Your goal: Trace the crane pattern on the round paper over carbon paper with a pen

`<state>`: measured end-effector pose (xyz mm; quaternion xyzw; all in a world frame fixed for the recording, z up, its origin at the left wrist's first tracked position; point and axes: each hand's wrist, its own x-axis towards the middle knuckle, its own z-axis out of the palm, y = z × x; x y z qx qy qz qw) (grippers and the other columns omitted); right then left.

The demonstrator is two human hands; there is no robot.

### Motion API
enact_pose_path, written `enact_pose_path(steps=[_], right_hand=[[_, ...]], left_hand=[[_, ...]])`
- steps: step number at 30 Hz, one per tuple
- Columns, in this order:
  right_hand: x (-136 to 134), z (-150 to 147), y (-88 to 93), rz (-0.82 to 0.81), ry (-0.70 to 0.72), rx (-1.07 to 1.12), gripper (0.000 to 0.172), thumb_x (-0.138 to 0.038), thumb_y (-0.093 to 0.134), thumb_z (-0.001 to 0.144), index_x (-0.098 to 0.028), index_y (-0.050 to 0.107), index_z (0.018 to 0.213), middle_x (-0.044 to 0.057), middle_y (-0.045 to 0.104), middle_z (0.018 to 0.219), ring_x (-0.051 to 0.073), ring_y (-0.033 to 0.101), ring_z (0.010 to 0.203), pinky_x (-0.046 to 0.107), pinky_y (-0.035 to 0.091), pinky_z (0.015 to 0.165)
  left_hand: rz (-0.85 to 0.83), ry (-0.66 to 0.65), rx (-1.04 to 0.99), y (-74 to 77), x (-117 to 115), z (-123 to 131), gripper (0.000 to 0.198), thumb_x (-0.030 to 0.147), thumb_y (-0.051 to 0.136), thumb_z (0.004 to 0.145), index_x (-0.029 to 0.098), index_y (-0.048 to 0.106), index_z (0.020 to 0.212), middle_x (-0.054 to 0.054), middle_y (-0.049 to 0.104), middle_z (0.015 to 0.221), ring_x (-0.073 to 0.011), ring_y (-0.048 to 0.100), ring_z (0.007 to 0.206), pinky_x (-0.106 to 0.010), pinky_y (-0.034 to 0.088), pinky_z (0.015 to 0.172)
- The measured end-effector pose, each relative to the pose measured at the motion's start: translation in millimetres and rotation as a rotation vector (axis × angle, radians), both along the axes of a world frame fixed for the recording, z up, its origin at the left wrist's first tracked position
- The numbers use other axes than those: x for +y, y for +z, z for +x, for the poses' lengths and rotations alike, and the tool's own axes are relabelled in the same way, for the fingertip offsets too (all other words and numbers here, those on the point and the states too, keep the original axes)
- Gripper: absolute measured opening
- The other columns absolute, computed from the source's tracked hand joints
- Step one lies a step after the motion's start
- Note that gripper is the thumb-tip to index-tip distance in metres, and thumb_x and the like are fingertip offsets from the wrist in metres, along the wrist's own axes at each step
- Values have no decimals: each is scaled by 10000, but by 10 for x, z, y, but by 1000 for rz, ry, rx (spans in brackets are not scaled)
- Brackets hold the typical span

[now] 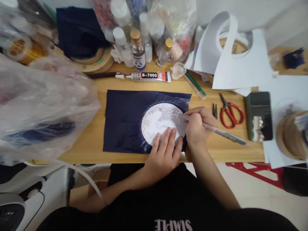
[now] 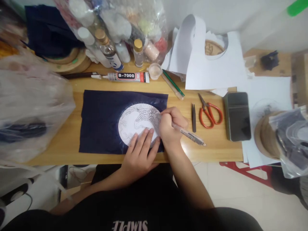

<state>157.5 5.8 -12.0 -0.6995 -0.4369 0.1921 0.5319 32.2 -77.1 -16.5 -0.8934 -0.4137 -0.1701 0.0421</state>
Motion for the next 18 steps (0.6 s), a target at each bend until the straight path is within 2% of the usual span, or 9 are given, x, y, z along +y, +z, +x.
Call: enact_pose_path(steps=[7, 14, 18], right_hand=[[-1, 2, 1, -14, 22, -62, 196, -145, 435, 654, -196, 598, 559, -44, 581, 508, 96, 526, 450, 235, 416, 444], [-4, 21, -27, 20, 67, -92, 207, -106, 450, 658, -200, 616, 580, -45, 576, 511, 95, 524, 441, 237, 413, 438], [-9, 31, -43, 17, 84, -133, 223, -85, 443, 667, -200, 620, 595, -48, 574, 513, 89, 515, 447, 233, 399, 441]], left_hand=[[27, 2, -4, 20, 20, 4, 389, 257, 551, 908, 60, 563, 1244, -233, 571, 1299, -356, 530, 1237, -496, 438, 999], [9, 5, -7, 9, 10, 6, 417, 318, 545, 934, 53, 549, 1256, -241, 547, 1322, -356, 519, 1247, -512, 397, 1041], [4, 13, 3, 3, 2, 9, 433, 364, 519, 947, 65, 549, 1258, -230, 538, 1336, -343, 516, 1253, -499, 416, 1033]])
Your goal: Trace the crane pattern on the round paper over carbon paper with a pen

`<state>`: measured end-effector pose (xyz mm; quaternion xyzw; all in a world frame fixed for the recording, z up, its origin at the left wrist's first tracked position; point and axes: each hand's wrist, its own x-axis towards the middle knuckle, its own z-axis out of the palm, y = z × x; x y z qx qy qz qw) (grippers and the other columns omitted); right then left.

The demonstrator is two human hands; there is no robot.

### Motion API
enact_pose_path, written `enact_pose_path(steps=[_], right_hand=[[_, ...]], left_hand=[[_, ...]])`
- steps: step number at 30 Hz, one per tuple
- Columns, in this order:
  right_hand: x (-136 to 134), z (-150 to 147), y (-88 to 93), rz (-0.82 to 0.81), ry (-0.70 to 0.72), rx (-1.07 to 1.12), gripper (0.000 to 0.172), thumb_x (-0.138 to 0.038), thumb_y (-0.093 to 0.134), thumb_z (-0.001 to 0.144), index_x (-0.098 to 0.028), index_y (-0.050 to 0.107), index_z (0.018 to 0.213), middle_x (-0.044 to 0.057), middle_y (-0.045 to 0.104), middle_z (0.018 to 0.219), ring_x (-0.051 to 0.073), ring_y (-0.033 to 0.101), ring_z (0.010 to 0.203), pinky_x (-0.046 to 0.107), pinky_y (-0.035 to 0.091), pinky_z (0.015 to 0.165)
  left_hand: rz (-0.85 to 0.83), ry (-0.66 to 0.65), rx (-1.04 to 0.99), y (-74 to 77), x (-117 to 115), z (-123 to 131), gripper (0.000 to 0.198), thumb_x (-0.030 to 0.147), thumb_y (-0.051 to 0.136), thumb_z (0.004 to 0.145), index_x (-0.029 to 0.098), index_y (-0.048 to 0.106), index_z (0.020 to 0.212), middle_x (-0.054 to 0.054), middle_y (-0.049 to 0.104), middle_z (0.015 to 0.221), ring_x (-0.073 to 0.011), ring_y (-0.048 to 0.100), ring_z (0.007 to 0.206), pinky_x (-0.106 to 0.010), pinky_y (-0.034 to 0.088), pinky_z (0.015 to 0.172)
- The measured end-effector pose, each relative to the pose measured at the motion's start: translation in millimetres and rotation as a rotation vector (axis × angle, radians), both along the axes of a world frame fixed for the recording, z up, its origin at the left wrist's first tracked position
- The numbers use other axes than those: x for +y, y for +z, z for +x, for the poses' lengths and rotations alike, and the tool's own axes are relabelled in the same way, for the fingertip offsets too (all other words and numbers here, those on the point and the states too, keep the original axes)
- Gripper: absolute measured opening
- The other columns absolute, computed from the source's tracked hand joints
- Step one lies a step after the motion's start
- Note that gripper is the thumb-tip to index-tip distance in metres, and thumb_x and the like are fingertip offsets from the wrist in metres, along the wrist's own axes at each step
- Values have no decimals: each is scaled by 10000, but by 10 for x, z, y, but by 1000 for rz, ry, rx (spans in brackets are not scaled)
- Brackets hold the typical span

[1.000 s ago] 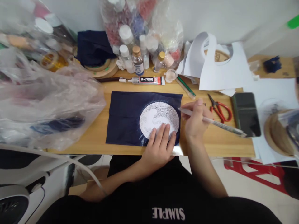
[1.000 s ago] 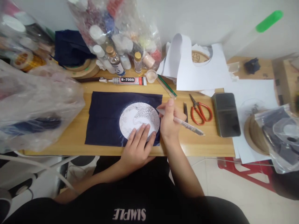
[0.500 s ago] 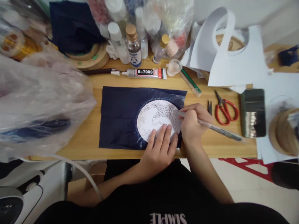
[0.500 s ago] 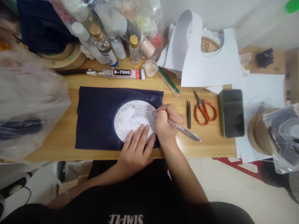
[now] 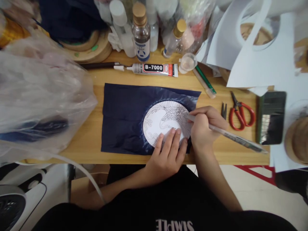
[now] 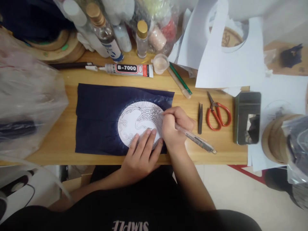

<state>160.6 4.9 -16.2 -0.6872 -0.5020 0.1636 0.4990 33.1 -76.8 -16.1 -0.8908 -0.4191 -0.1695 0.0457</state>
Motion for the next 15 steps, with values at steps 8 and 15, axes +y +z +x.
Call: enact_pose_path(steps=[8, 15], right_hand=[[18, -4, -18, 14, 22, 8, 224, -69, 445, 664, -197, 611, 583, -54, 574, 513, 77, 503, 445, 220, 396, 440], [32, -38, 16, 28, -32, 40, 232, -62, 434, 640, -199, 603, 558, -55, 573, 504, 83, 513, 432, 224, 411, 431]], left_hand=[[-5, -3, 2, 6, 3, -3, 433, 360, 531, 942, 66, 553, 1260, -223, 552, 1325, -349, 503, 1262, -491, 443, 1012], [-2, 14, -16, -12, -11, 10, 413, 314, 557, 933, 72, 554, 1268, -219, 549, 1332, -343, 500, 1267, -494, 420, 1035]])
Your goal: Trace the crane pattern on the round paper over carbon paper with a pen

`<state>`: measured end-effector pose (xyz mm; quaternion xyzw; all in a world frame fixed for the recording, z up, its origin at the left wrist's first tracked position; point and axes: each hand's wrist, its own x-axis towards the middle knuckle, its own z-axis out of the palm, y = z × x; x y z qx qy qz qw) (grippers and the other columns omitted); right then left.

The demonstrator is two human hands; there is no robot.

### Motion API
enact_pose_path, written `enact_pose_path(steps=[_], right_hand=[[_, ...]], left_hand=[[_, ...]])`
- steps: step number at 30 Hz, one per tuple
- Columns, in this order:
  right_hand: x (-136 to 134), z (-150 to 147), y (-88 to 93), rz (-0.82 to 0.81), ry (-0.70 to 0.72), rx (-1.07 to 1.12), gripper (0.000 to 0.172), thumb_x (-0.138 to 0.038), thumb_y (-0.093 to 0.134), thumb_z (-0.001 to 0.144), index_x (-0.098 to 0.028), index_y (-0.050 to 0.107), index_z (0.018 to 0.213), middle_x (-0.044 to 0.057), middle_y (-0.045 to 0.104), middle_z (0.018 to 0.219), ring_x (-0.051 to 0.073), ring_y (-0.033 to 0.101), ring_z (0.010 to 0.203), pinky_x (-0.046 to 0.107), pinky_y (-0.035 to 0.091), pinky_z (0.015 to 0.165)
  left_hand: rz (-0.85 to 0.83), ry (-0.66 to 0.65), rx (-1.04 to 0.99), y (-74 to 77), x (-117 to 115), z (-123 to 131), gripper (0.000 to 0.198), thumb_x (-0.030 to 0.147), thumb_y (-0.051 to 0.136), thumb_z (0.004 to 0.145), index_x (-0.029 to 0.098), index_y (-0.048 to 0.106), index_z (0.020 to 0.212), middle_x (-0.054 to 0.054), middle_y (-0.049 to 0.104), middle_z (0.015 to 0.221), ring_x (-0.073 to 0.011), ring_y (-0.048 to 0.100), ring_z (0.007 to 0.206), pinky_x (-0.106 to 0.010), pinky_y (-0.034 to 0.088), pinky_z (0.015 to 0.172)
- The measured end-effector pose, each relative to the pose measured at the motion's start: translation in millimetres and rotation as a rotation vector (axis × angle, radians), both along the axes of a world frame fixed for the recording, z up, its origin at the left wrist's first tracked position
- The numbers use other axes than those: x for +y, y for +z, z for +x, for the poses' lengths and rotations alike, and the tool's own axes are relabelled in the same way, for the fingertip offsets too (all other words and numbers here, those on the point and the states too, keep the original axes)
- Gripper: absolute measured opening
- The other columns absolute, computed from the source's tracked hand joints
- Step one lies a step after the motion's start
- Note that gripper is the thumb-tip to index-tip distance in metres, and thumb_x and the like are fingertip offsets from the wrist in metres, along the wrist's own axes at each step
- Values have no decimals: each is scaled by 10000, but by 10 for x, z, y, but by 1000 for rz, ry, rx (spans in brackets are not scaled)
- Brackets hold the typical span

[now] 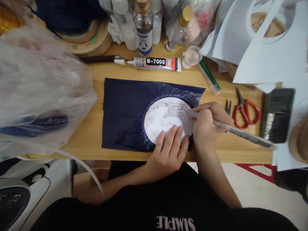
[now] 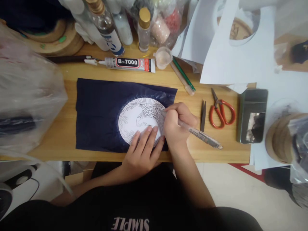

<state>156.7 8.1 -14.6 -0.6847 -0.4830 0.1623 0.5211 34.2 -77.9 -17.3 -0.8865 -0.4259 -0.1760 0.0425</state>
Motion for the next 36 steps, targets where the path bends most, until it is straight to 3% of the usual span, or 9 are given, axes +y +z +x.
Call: enact_pose_path(steps=[24, 31, 36], right_hand=[[-22, 3, 56, -110, -46, -57, 228, -85, 433, 655, -211, 590, 548, -41, 573, 491, 105, 540, 431, 235, 417, 401], [-23, 14, 39, -63, -10, -42, 232, -82, 437, 655, -213, 596, 548, -43, 568, 488, 99, 526, 417, 237, 403, 402], [-27, 18, 42, -85, -9, -58, 228, -81, 446, 653, -216, 598, 552, -37, 568, 493, 105, 530, 429, 237, 391, 389]], left_hand=[[-8, -6, 12, 13, 6, -10, 425, 333, 569, 930, 77, 552, 1269, -208, 557, 1328, -338, 500, 1268, -480, 443, 1019], [-25, -9, -13, 11, 3, -6, 456, 367, 564, 938, 59, 541, 1274, -232, 536, 1341, -340, 489, 1278, -516, 353, 1089], [-14, -13, -7, 10, 2, -6, 447, 343, 573, 931, 55, 546, 1272, -239, 528, 1344, -355, 492, 1271, -506, 398, 1052]])
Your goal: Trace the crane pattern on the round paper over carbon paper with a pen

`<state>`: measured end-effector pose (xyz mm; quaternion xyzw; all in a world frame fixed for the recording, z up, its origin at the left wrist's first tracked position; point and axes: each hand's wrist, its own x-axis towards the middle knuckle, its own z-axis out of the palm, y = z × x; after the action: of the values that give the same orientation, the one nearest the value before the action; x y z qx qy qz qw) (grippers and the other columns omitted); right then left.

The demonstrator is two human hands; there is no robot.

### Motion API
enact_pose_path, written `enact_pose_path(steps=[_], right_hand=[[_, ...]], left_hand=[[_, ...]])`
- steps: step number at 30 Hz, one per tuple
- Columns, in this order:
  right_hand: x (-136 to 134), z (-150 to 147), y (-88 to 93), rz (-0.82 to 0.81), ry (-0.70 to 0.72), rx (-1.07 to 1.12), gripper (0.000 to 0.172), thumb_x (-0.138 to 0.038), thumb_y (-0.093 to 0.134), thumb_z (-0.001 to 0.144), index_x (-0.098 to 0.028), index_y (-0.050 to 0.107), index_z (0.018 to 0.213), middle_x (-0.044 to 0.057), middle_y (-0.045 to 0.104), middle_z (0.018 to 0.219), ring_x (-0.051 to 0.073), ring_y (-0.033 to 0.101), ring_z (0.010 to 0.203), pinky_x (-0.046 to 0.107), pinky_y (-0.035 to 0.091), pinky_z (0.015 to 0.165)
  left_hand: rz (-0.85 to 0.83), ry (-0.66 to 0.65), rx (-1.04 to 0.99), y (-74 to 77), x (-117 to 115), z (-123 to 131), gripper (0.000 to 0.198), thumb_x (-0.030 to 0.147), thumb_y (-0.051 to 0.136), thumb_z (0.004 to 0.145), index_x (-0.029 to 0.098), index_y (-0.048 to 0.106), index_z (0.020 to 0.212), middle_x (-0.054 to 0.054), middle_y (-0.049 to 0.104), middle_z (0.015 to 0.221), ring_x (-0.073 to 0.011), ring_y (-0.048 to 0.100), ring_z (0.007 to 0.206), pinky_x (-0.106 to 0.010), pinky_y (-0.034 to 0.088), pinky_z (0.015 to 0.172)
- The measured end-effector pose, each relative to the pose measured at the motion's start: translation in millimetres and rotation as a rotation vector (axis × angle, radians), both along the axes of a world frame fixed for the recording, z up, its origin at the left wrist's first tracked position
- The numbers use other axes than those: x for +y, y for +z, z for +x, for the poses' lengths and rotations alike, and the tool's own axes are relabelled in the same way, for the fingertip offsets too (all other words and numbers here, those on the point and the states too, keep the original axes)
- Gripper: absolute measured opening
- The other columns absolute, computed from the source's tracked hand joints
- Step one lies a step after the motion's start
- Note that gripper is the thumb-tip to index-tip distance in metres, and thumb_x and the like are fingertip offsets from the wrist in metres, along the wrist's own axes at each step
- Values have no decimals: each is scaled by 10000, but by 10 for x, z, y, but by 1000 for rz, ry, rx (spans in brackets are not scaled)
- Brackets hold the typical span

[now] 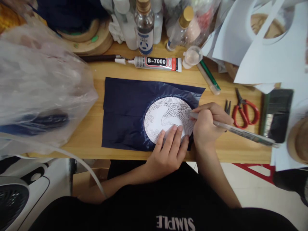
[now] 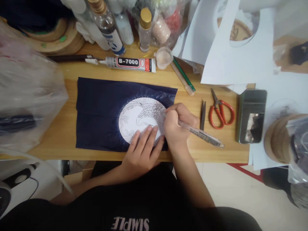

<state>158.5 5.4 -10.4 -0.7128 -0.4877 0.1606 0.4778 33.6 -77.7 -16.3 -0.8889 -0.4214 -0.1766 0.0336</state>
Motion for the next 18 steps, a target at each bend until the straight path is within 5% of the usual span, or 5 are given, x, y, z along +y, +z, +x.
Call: enact_pose_path(steps=[18], right_hand=[[-20, 40, -70, 40, 90, -45, 227, -83, 456, 682, -215, 606, 574, -43, 564, 505, 86, 492, 425, 234, 397, 410]], left_hand=[[1, 2, 19, 10, 3, -4, 418, 321, 539, 943, 64, 543, 1273, -226, 529, 1346, -339, 500, 1267, -499, 407, 1048]])
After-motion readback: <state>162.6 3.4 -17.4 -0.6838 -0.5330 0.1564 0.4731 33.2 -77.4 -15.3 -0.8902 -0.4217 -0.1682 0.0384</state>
